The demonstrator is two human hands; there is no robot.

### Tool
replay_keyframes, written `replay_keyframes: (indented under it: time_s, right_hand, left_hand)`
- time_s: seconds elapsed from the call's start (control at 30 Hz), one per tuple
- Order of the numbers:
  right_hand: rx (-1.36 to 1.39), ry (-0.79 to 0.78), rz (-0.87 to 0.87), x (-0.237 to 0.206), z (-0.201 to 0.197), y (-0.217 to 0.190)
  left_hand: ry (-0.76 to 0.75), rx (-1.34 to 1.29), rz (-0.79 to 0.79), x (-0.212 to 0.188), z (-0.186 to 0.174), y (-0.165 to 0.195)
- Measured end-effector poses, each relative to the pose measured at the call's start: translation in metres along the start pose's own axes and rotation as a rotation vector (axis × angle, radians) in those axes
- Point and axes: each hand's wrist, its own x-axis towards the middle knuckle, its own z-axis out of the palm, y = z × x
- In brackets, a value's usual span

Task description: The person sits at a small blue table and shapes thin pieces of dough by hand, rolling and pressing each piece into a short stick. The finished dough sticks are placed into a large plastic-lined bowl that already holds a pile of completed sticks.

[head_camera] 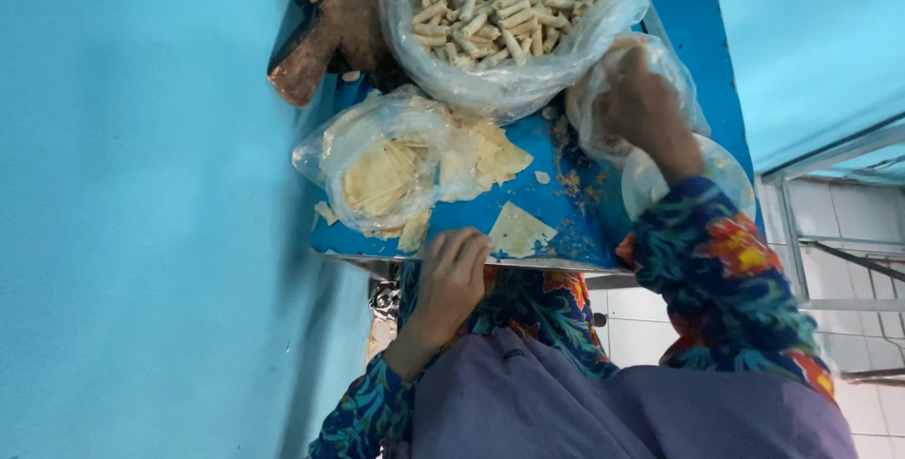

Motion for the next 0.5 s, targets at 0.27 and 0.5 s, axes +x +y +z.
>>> replay_keyframes:
  time_s: [0.27,0.5]
  right_hand:
    - [0.432,-0.317,-0.257,-0.103,0.012,-0.095]
    - [0.136,-0.185,-0.574,-0.155,0.021,-0.119]
  left_hand:
    - [-0.068,0.106,-0.157,0.014,0.000,0.007]
    - [-0.109,0.138,-0.164,0.018,-0.002,0.014]
